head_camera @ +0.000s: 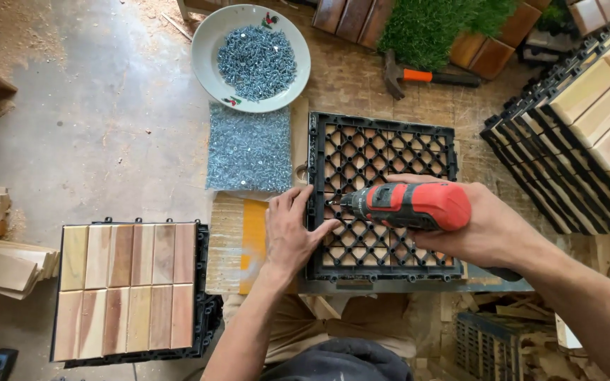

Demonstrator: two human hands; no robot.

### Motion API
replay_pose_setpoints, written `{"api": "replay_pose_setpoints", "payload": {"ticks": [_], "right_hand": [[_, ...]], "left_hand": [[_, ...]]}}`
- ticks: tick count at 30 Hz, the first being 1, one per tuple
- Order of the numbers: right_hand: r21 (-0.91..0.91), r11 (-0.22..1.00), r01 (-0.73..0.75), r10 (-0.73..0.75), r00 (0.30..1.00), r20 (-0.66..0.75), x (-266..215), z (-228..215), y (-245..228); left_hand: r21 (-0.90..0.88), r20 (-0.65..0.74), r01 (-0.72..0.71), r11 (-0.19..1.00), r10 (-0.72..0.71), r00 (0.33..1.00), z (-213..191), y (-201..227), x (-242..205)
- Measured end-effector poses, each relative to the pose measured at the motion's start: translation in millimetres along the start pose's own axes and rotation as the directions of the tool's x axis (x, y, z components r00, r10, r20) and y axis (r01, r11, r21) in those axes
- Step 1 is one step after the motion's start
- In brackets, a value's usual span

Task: Assembling wooden interlocking deck tiles by placing slats on a plastic base and securing them with screws using a power drill.

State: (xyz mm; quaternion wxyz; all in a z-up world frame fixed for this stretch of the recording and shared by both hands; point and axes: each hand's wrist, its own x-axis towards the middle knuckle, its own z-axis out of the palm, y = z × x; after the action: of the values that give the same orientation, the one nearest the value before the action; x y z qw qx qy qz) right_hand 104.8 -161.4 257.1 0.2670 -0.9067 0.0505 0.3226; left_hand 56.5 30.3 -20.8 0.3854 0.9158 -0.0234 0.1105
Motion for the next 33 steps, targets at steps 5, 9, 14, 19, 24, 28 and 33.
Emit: {"api": "replay_pose_setpoints", "payload": {"ticks": [5,9,14,19,24,28,33], "right_hand": [[-0.165,0.975,-0.149,0.162,0.984,0.071,5,5,-46],[-0.41,0.907,-0.101,0.193,0.963,0.19,15,-2,-68],[-0.422,0.905,0.049,0.047,0.976,0.214,19,-3,-67],[-0.419,0.905,0.078,0.027,0.971,0.239,30,-6,-60],[-0.508,0.827,0.241,-0.099,0.952,0.291,35,-7,-55],[-0.601,0.746,0.286,-0.096,0.94,0.327,24,-6,-72],[-0.643,0.682,0.349,-0.172,0.931,0.323,11,-8,-72]], "left_hand": [[-0.019,0.048,0.047,0.999,-0.046,0.998,-6,3,2],[-0.028,0.07,0.058,0.998,-0.056,0.996,-7,4,5],[-0.126,-0.098,0.016,0.992,-0.029,0.995,3,-6,-3],[-0.132,-0.108,0.012,0.991,-0.026,0.994,4,-4,-2],[-0.129,-0.087,0.015,0.992,-0.027,0.996,-2,0,-2],[-0.152,-0.021,0.03,0.988,-0.033,0.999,-14,1,0],[-0.283,-0.298,-0.124,0.951,0.036,0.954,-43,-8,60]]}}
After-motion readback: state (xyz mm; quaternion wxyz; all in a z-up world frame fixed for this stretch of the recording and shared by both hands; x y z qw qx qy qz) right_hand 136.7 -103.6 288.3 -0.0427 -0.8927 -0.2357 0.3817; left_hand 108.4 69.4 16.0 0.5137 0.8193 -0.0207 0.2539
